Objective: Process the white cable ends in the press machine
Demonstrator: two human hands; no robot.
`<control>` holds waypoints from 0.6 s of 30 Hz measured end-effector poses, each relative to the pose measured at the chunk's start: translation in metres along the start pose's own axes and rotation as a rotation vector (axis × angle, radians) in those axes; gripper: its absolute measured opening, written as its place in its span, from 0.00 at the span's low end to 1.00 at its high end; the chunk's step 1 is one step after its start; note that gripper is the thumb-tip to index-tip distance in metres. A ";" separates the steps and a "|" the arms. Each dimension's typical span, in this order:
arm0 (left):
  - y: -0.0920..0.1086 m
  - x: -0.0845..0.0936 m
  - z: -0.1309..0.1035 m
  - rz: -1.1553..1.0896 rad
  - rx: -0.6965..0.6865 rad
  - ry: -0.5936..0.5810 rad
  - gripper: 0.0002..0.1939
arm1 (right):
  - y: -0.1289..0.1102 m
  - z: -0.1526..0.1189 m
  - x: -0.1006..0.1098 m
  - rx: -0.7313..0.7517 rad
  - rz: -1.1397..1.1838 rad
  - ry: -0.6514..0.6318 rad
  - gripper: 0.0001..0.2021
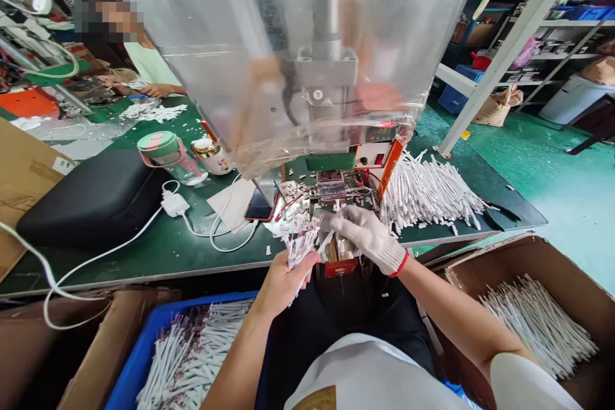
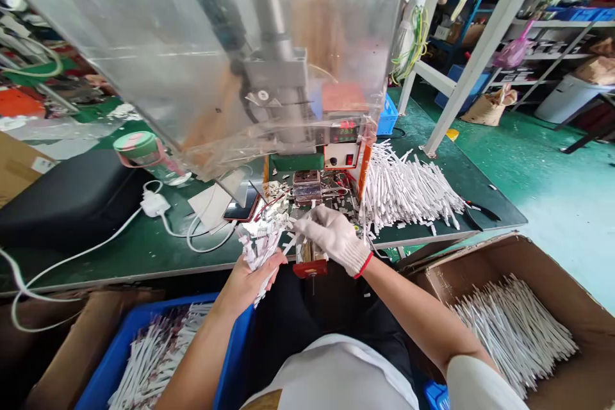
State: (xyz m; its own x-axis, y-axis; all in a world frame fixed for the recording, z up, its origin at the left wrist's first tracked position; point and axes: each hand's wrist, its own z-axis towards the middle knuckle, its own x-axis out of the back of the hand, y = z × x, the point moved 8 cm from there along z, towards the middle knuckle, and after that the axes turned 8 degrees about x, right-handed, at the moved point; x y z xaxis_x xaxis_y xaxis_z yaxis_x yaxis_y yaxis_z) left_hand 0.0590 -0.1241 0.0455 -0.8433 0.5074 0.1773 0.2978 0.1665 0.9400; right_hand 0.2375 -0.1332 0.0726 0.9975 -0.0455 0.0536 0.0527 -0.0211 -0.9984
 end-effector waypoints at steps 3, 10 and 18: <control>0.008 -0.010 0.003 0.047 -0.056 -0.070 0.21 | -0.003 -0.008 -0.001 -0.019 0.090 0.037 0.19; -0.004 0.007 0.003 -0.152 0.077 -0.068 0.16 | -0.012 -0.022 0.120 0.059 0.106 0.406 0.15; -0.013 -0.010 0.046 0.007 0.114 0.115 0.17 | 0.005 -0.013 0.277 -0.344 -1.249 0.484 0.14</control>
State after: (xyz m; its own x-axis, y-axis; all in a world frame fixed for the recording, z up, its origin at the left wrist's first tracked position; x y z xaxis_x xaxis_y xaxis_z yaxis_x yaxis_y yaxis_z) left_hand 0.0842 -0.0924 0.0183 -0.8847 0.4097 0.2224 0.3473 0.2610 0.9007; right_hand 0.5132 -0.1590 0.0824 0.1785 -0.1514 0.9722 0.8064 -0.5437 -0.2327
